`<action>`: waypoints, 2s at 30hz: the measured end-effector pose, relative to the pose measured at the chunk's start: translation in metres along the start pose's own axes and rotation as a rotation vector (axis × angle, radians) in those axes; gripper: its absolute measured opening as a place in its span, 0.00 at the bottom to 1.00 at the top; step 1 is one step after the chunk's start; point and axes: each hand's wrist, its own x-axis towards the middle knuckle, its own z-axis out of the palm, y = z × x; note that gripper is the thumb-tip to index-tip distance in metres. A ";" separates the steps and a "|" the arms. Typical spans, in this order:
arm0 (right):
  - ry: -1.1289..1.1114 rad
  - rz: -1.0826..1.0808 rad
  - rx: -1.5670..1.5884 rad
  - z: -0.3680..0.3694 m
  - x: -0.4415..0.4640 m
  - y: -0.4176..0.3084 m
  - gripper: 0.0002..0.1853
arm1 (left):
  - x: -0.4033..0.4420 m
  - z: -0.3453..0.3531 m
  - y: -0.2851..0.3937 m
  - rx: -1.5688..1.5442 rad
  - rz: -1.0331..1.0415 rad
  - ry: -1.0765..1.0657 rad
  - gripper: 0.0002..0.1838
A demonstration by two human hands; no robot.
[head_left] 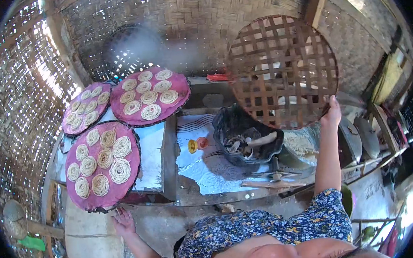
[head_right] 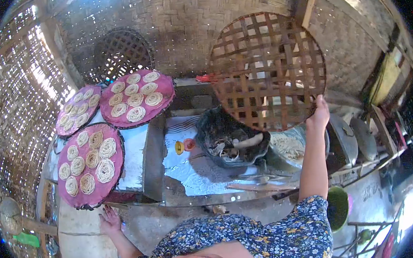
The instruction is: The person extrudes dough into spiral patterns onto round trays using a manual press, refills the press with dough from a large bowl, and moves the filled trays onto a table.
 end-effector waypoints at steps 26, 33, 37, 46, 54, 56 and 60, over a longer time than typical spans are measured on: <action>0.310 -0.622 -0.740 0.022 -0.208 -0.026 0.15 | 0.071 -0.067 0.056 -0.031 -0.233 -0.242 0.17; -0.345 -1.483 -1.246 -0.013 -0.244 0.044 0.08 | 0.123 -0.064 0.000 0.109 -0.150 -0.312 0.09; -0.634 -1.332 -1.266 -0.036 -0.273 0.090 0.07 | 0.049 0.012 -0.033 0.238 -0.088 -0.002 0.13; -1.101 -1.071 -1.338 -0.039 -0.320 0.101 0.18 | 0.123 0.013 -0.107 -0.058 -0.220 -0.117 0.12; -1.085 -0.957 -1.258 -0.054 -0.326 0.087 0.12 | 0.135 0.052 -0.076 0.183 0.052 -0.100 0.18; -1.091 -0.937 -1.247 -0.050 -0.331 0.085 0.11 | 0.112 0.057 -0.047 0.480 0.220 -0.088 0.20; -1.101 -0.920 -1.235 -0.039 -0.347 0.083 0.12 | 0.042 0.011 0.004 0.736 0.294 -0.157 0.25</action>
